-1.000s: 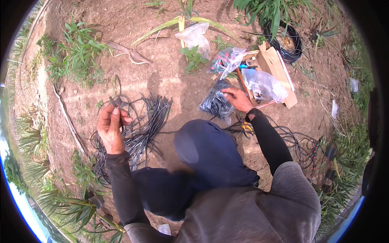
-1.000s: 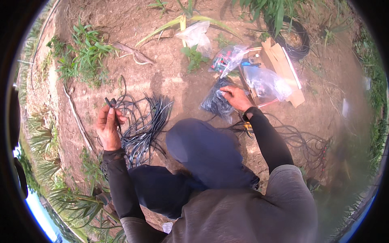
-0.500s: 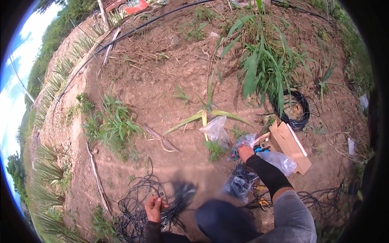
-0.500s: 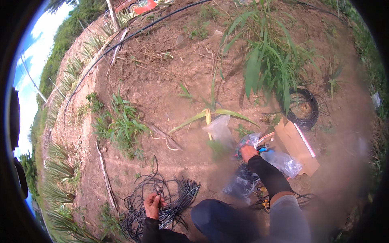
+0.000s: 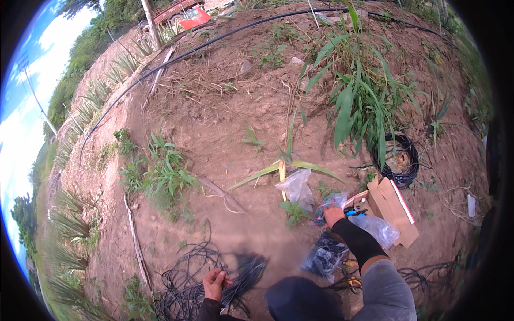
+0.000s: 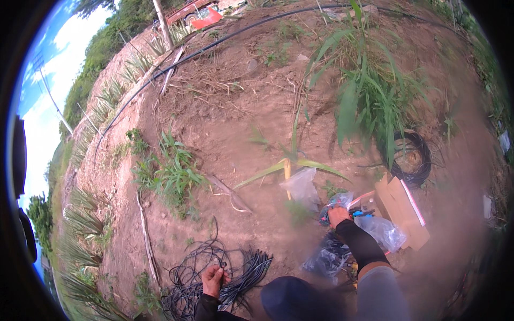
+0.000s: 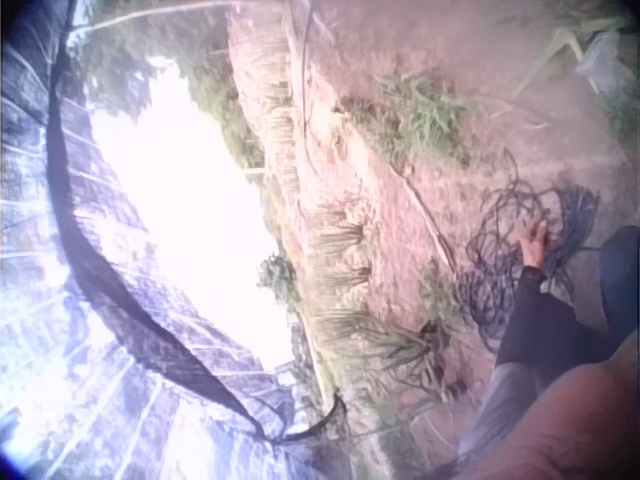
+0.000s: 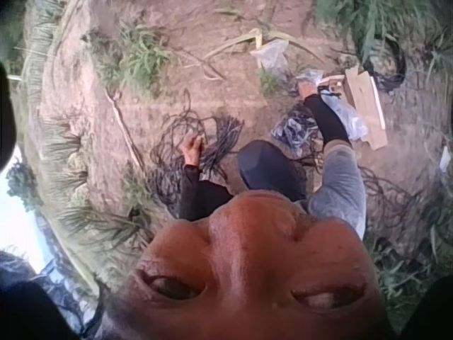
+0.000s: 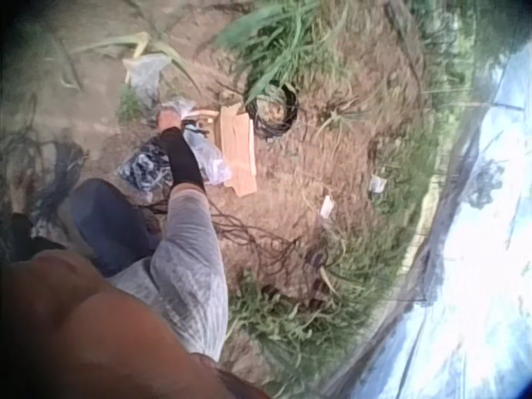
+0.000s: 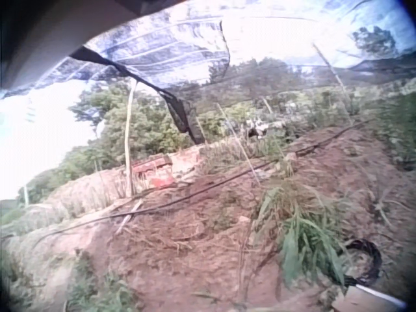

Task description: The person assembles black cables by inserting small black plastic connectors onto the ends. They use a red-handled tool to crimp the connectors and yellow-handled pliers to cut the cables. The person works outdoors on bare soil with scattered tools and cable bundles nearby.

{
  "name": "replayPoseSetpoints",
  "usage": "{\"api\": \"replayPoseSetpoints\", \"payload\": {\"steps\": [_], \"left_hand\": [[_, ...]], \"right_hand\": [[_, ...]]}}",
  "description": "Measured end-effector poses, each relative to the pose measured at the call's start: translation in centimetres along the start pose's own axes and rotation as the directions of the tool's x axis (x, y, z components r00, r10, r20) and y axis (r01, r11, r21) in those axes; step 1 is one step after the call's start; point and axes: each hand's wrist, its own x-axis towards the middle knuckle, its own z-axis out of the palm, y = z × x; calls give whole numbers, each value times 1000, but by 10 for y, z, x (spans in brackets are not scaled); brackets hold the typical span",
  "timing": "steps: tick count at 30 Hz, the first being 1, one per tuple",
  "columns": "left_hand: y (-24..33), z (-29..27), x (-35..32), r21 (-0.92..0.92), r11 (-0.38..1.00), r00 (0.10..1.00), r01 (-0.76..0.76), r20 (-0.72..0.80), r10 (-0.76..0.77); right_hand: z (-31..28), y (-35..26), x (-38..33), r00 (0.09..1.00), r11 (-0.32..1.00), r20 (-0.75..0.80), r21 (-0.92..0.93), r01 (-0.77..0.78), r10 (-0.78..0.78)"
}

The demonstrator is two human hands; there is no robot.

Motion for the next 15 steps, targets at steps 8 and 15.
{"api": "replayPoseSetpoints", "payload": {"steps": [8,15], "left_hand": [[-7,-7,-4,4,1000,1000,22,17,-22],[26,7,-20,-128,990,998,65,10,-65]], "right_hand": [[-17,6,-10,998,997,-31,-59,57,-59],[-63,-21,-25,943,948,-303,315,-40,140]]}}
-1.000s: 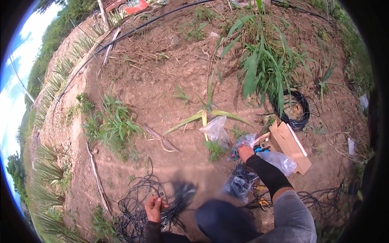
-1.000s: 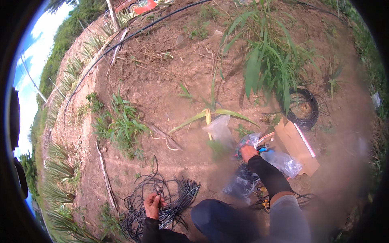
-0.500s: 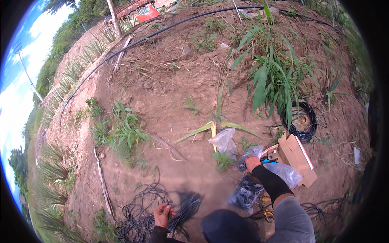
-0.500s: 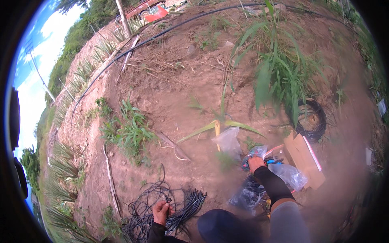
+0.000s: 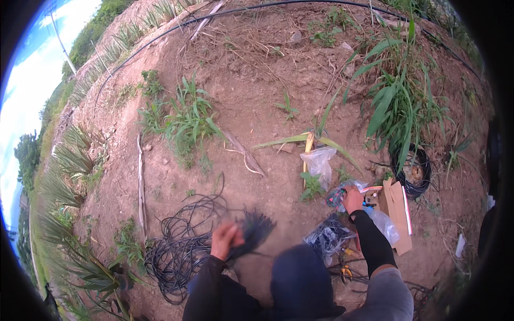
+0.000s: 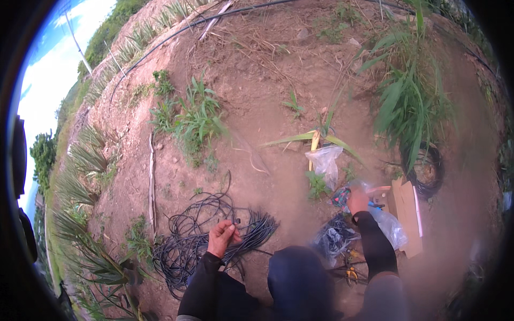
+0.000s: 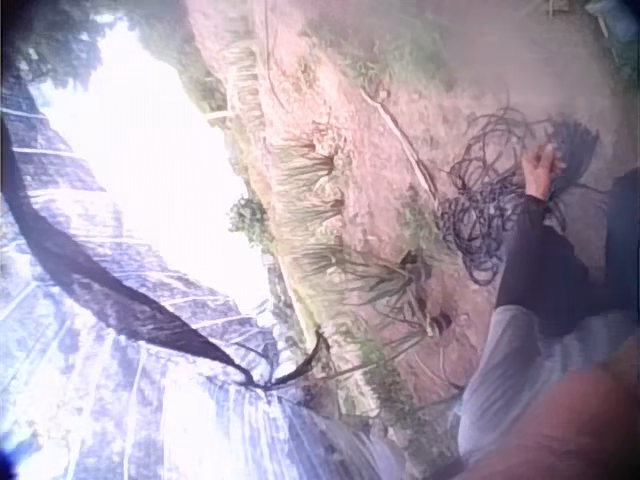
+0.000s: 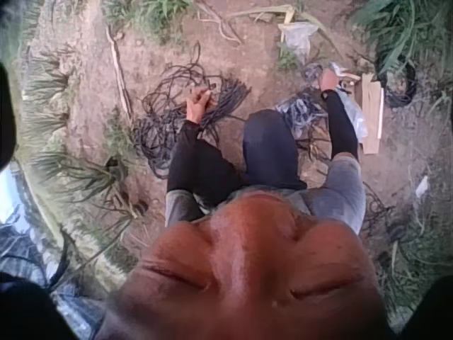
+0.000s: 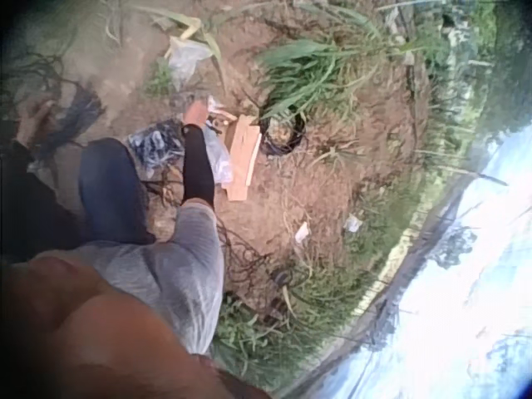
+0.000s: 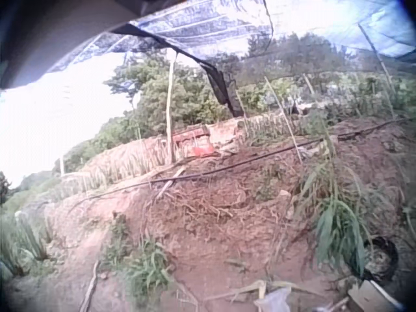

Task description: The person assembles black cables by inserting small black plastic connectors onto the ends. They use a red-handled tool to crimp the connectors and yellow-handled pliers to cut the cables. The person works outdoors on bare soil with scattered tools and cable bundles nearby.

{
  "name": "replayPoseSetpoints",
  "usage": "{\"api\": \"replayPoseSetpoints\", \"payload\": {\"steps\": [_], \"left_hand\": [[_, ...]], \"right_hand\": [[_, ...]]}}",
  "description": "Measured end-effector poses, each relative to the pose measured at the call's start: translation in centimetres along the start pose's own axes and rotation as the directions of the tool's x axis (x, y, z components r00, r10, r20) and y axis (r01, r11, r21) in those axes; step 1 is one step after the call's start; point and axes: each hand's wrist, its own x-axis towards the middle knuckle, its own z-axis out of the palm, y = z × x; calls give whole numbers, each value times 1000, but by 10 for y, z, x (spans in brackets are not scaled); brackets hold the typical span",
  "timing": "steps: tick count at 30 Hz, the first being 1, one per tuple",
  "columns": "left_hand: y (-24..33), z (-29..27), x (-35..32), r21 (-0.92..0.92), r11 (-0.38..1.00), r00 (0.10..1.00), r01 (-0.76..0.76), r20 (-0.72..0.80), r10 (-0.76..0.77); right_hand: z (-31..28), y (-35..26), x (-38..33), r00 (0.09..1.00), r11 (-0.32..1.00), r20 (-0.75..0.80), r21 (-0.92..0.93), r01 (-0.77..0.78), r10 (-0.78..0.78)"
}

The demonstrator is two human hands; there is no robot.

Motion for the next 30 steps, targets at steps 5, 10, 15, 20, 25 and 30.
{"api": "replayPoseSetpoints", "payload": {"steps": [5,10,15,20,25,30], "left_hand": [[-2,23,-9,36,995,981,-95,173,88],[17,44,-32,51,996,969,-74,240,59],[21,55,-39,139,989,933,-48,361,-5],[21,57,-44,230,962,905,-146,423,36],[27,56,-50,212,972,902,-104,431,3],[25,56,-46,288,938,901,-193,431,53]], "right_hand": [[-64,-59,3,868,-68,461,887,-457,185],[-114,-142,-25,837,-369,532,758,-537,-126],[-141,-204,-45,754,-296,600,694,-657,-267],[-147,-240,-50,773,-38,589,789,-613,-237],[-163,-263,-58,773,42,599,795,-605,-210],[-163,-268,-66,792,146,504,862,-485,-346]]}}
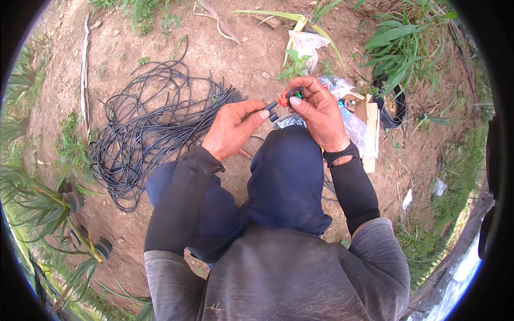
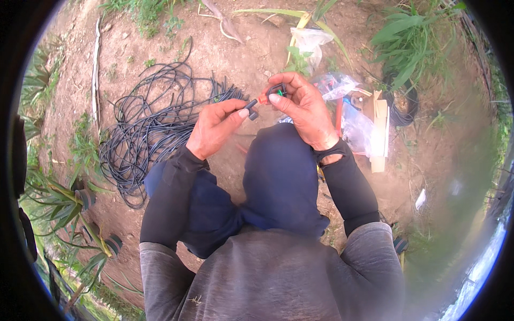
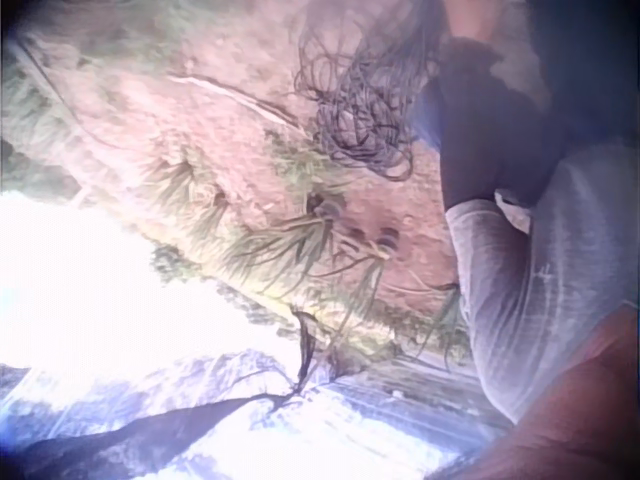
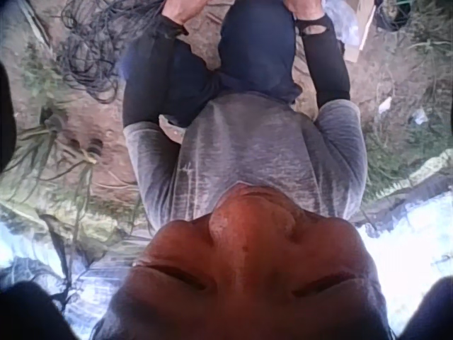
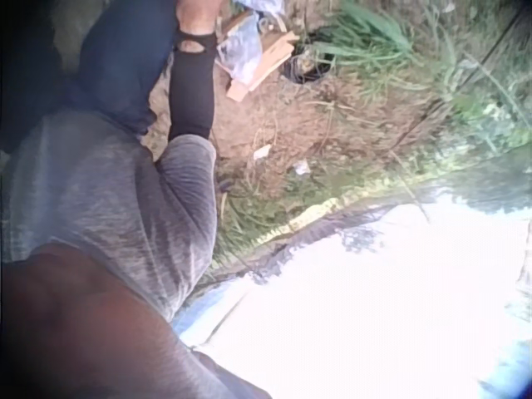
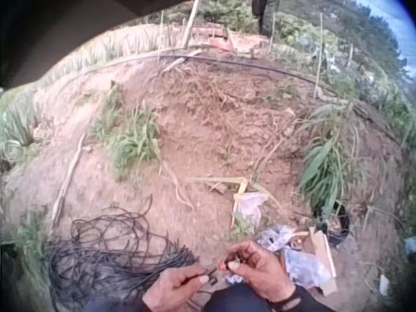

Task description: The person assembles black cables by inserting small black plastic connectors onto the ends. They use a red-handled tool to crimp the connectors and yellow-handled pliers to cut the cables. The person works outdoors on bare soil with scattered tools and cable bundles nearby.

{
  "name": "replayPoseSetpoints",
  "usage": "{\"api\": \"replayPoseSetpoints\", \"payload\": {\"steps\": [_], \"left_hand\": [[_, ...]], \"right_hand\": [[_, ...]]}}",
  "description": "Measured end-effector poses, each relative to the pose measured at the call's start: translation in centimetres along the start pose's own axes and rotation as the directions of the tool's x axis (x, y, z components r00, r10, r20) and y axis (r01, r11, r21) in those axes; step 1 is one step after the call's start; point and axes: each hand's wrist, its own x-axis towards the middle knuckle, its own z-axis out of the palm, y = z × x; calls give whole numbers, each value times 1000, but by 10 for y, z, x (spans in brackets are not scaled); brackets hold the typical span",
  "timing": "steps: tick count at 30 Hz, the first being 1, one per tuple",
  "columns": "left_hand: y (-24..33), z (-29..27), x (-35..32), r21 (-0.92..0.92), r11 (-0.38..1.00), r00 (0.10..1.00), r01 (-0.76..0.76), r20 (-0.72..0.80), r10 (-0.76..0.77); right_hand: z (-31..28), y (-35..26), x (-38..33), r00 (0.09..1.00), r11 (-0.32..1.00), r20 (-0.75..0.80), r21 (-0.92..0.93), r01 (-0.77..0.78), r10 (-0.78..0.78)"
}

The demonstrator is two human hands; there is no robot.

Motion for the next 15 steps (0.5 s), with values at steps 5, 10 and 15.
{"api": "replayPoseSetpoints", "payload": {"steps": [5,10,15], "left_hand": [[-6,-1,-1,1,999,999,-33,8,33],[-5,-3,-2,23,999,999,-38,35,38],[3,-2,-6,95,990,995,-101,30,99]], "right_hand": [[8,-7,-4,997,981,41,-177,74,-68],[2,-7,-5,989,971,120,-216,106,-81],[1,-13,-9,989,956,148,-293,29,15]]}}
